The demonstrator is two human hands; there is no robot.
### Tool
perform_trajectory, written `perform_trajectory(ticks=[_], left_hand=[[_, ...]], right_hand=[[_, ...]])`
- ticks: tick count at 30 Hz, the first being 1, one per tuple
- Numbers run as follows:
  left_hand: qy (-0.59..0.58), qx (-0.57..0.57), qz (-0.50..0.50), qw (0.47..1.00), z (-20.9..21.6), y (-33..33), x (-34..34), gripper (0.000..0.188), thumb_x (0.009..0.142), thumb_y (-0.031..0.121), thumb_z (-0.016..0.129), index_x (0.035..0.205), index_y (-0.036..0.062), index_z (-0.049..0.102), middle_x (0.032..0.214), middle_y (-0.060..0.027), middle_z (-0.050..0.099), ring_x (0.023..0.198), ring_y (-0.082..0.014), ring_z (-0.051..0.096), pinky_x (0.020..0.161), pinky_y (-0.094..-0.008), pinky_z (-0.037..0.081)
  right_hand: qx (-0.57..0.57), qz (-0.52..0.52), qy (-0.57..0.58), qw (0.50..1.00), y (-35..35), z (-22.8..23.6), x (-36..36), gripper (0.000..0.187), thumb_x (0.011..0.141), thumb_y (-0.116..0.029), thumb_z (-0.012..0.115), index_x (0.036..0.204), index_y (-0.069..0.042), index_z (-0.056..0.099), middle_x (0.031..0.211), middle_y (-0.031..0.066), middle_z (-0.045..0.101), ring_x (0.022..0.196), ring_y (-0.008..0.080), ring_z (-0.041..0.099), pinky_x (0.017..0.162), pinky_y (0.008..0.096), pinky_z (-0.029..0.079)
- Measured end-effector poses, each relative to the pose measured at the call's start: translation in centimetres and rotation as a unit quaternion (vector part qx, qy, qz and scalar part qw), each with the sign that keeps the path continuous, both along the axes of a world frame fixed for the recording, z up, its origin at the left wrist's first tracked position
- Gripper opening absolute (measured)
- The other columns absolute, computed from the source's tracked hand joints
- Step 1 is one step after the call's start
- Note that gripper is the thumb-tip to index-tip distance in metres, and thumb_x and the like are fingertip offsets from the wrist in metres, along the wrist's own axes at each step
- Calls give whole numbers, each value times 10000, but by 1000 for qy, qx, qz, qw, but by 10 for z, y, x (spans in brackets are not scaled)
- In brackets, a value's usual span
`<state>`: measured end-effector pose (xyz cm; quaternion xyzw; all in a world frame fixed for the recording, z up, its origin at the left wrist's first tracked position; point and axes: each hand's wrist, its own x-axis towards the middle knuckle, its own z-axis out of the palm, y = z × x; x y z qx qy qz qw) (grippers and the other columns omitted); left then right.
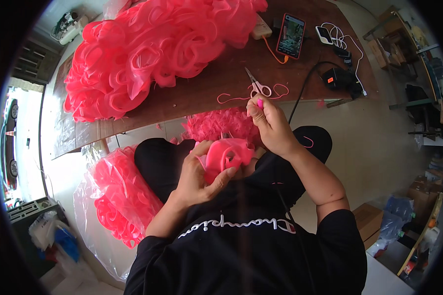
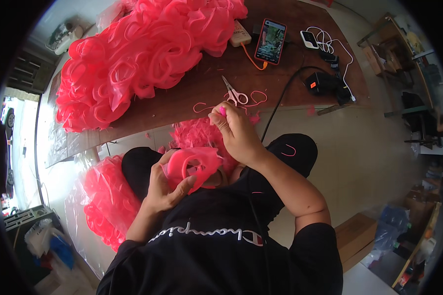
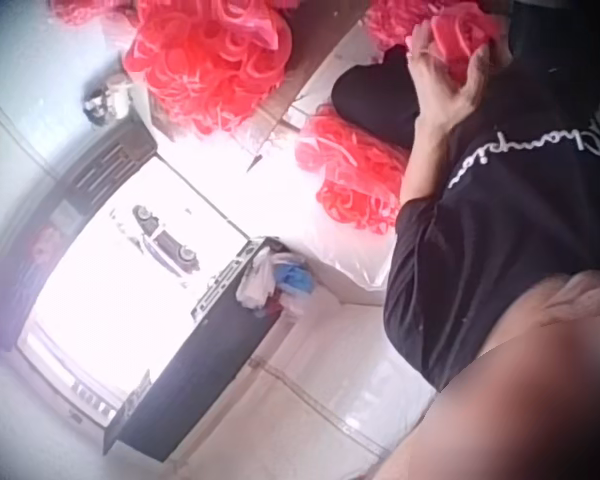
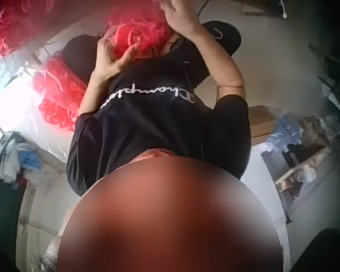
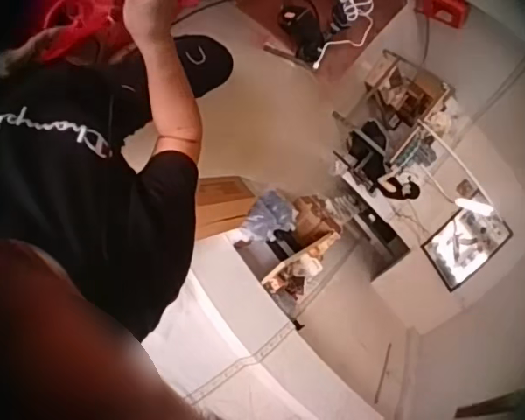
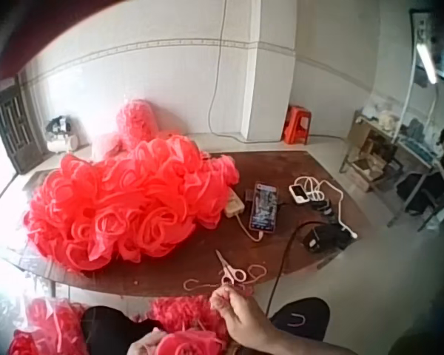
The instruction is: Crafting pink fabric flowers using a crochet hook and scissors.
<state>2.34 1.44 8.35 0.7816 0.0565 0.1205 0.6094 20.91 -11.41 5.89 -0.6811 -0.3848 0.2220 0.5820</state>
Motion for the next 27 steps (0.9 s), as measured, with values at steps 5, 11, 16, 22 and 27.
perform_trajectory(ticks=[5, 11, 16, 22, 27], left_hand=[[29, -5, 81, 996, 7, 9, -5, 295, 822, 126, 712, 1059, -38, 649, 993, -149, 637, 854, -261, 643, 776, -320, 500], [-3, 25, 161, 987, -1, 26, -15, 250, 807, 8, 616, 1043, -64, 649, 965, -152, 667, 849, -242, 655, 784, -319, 500], [-10, 53, 149, 987, 3, 26, -15, 200, 796, 19, 620, 980, -32, 679, 917, -158, 667, 839, -269, 657, 777, -329, 501], [14, 69, 92, 993, 15, 18, -19, 150, 793, 72, 645, 913, 0, 699, 939, -160, 658, 844, -286, 651, 759, -339, 500], [-2, 63, 57, 996, 18, 14, -23, 143, 813, 93, 653, 913, 4, 705, 955, -146, 637, 866, -282, 633, 779, -341, 496]], right_hand=[[-14, -127, 55, 990, -20, -15, 40, 277, 1050, -318, 432, 906, -87, 485, 686, -74, 333, 586, 6, 283, 491, 193, 228], [-181, 74, -151, 969, -41, -10, 73, 188, 973, -214, 574, 868, -58, 575, 716, 25, 568, 671, 149, 577, 611, 291, 446], [-130, -186, -341, 912, -32, -33, 160, 184, 889, -41, 542, 1069, -78, 555, 1060, 163, 658, 916, 364, 654, 770, 438, 514], [-251, -192, -461, 829, -22, -58, 245, 409, 850, 27, 470, 1231, -123, 466, 1240, 93, 610, 1011, 395, 617, 816, 477, 514], [-191, -323, -406, 834, -21, -44, 253, 305, 907, -43, 462, 1199, -120, 510, 1160, 132, 643, 1012, 355, 634, 801, 438, 517]])
